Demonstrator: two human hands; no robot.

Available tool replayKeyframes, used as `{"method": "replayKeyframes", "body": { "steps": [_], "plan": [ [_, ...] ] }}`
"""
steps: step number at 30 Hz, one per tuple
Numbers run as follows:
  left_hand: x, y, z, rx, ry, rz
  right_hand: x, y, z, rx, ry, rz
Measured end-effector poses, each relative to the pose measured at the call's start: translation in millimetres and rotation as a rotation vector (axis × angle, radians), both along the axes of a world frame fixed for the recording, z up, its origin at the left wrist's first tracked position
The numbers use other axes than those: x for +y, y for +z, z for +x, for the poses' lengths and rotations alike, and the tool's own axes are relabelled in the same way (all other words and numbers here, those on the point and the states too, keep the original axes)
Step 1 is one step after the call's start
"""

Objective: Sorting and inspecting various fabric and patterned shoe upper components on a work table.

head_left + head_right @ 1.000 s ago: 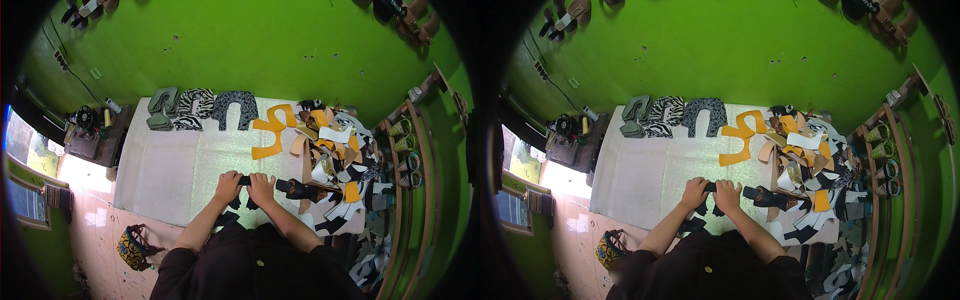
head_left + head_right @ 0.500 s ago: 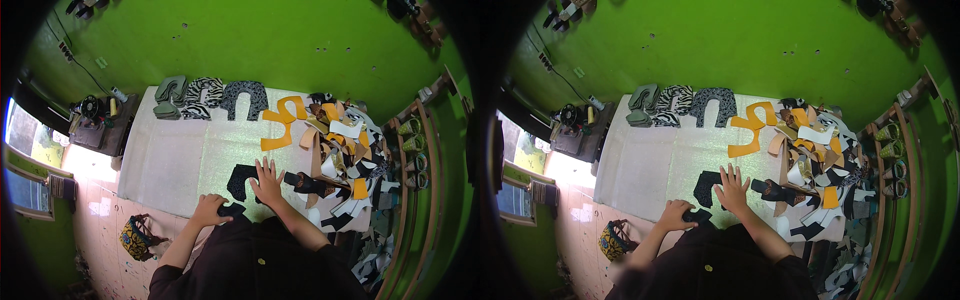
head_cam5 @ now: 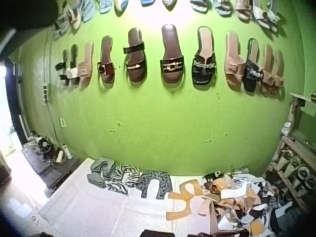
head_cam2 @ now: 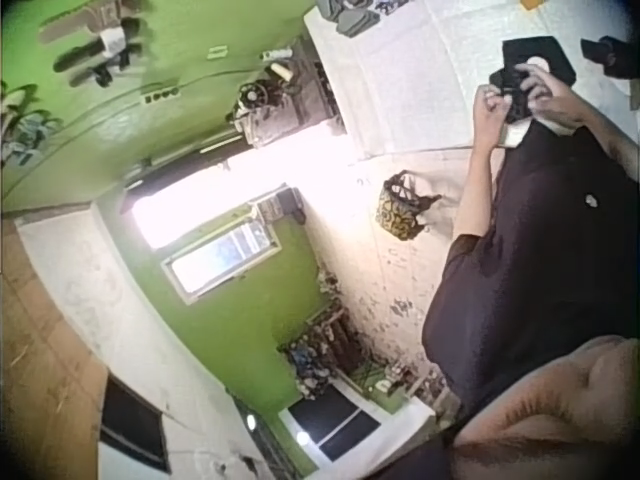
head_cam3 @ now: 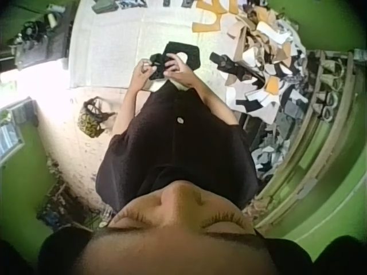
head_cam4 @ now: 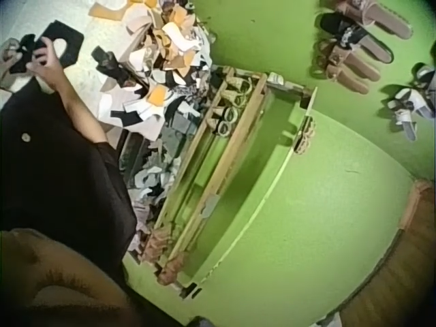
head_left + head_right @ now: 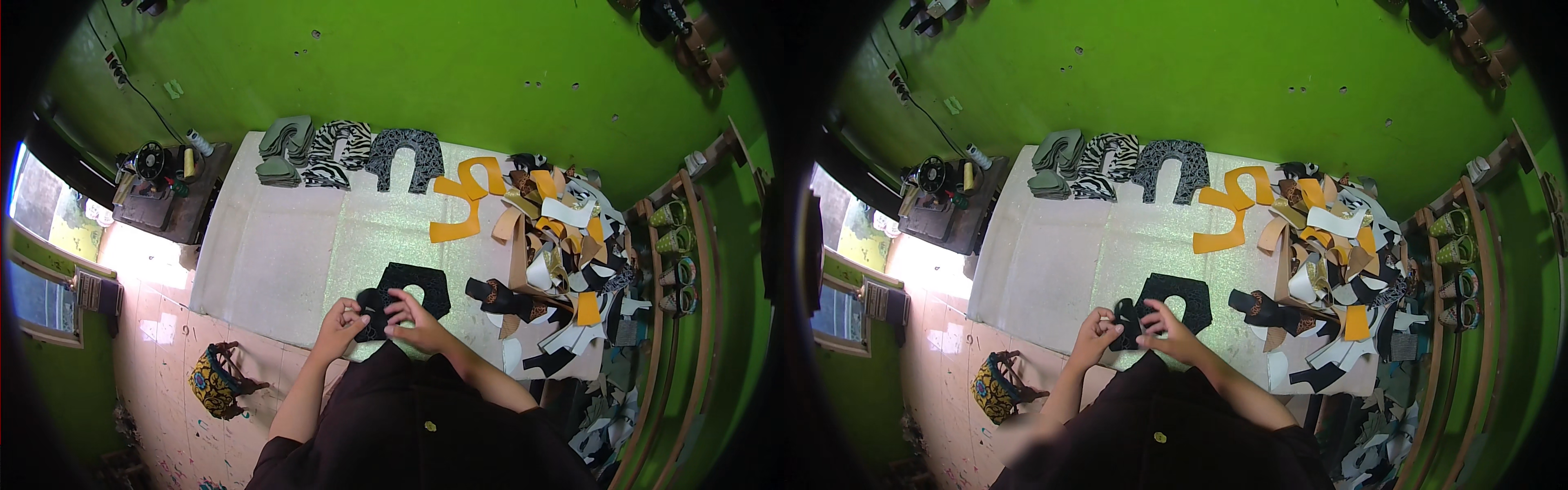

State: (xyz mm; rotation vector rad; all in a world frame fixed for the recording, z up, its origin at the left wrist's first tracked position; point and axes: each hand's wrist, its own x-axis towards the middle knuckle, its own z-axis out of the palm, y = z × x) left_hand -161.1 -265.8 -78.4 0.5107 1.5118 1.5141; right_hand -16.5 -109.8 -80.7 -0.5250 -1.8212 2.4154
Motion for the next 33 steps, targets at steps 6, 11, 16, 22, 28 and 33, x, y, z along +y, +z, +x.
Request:
{"method": "replayKeyframes", "body": {
  "steps": [6,11,16,22,28,33],
  "plan": [
    [20.5,21.6,28.3,0.144,-0.009,0.077,-10.5,2.8,2.4,-0.001,-0.005,-0.277],
    [21.1,29.5,39.8,0.524,-0.119,0.021,4.2,15.0,12.5,0.168,-0.14,-0.308],
    [20.8,34.0,43.1,0.649,-0.112,-0.014,9.9,29.5,15.3,0.126,-0.25,-0.158],
    [46.7,76.8,25.0,1.08,-0.093,0.22,20.6,62.5,34.1,0.121,-0.148,0.864],
    [63.0,72.4,14.7,0.384,-0.782,-0.181,23.7,69.9,44.7,0.368,-0.359,1.224],
    [59.8,72.0,12.4,0.094,-0.749,-0.047,30.2,76.1,52.7,0.309,-0.466,1.346]
  ]
}}
